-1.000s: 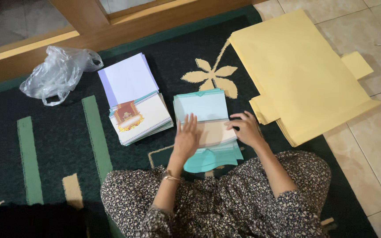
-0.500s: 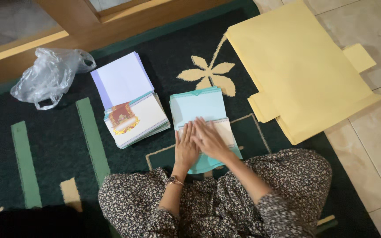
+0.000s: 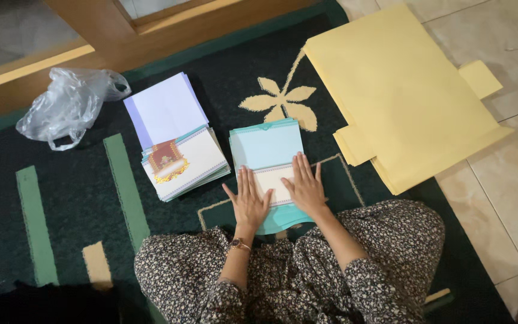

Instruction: The person sits on the floor and wraps a stack of small books with light blue paper. They fold the paper over the books, smooth the edges, and place the wrapped books onto a growing pile to the left.

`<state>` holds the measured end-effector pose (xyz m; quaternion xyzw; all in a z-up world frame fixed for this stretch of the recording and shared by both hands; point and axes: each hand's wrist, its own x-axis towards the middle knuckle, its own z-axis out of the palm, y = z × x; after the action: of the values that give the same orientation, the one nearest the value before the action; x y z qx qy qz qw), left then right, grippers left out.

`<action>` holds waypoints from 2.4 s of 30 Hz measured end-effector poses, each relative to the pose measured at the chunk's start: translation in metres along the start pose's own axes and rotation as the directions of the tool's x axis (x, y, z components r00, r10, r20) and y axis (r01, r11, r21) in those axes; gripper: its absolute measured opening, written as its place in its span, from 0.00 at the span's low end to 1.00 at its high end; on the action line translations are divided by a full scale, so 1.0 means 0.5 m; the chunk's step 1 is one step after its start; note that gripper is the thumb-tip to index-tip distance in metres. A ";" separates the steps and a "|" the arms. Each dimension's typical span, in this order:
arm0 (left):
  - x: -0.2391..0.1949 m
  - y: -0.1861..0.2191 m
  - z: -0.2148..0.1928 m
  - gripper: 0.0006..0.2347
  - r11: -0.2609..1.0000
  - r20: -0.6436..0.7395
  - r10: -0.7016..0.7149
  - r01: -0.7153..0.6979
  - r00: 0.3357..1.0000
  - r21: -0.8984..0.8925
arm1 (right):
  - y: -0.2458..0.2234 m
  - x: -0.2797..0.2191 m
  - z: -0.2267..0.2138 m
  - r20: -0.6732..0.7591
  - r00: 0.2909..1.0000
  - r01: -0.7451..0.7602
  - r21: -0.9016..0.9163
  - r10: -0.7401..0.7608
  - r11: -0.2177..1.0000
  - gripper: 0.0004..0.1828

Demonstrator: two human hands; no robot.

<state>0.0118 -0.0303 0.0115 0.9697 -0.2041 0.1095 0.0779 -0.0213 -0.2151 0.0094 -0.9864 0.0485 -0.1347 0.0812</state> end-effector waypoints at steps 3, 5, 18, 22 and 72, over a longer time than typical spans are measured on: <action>-0.008 0.000 0.018 0.38 1.000 -0.035 -0.024 0.025 0.999 0.003 | 0.005 0.010 -0.033 0.194 0.959 -0.211 -0.001 0.207 0.978 0.44; -0.008 -0.002 0.014 0.38 1.000 -0.056 -0.027 0.026 0.998 -0.010 | 0.024 0.021 -0.031 0.225 0.951 -0.207 -0.045 0.212 0.977 0.48; -0.019 -0.001 0.025 0.37 0.996 0.007 -0.066 0.067 0.998 -0.061 | 0.115 0.130 -0.048 0.505 0.822 -0.461 0.321 0.262 0.827 0.33; -0.017 0.001 0.035 0.37 0.990 0.036 -0.096 0.099 0.995 -0.102 | 0.130 0.110 -0.047 0.601 0.663 -0.748 0.510 0.447 0.424 0.34; -0.095 0.085 -0.088 0.38 0.960 0.592 0.276 -0.185 0.758 -0.211 | 0.000 -0.101 -0.069 0.401 0.860 0.180 0.338 -0.314 0.924 0.40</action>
<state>-0.0561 -0.0420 0.0467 0.9116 -0.3433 -0.2180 0.0605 -0.0790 -0.2143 0.0289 -0.9658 -0.1199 0.0810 0.2150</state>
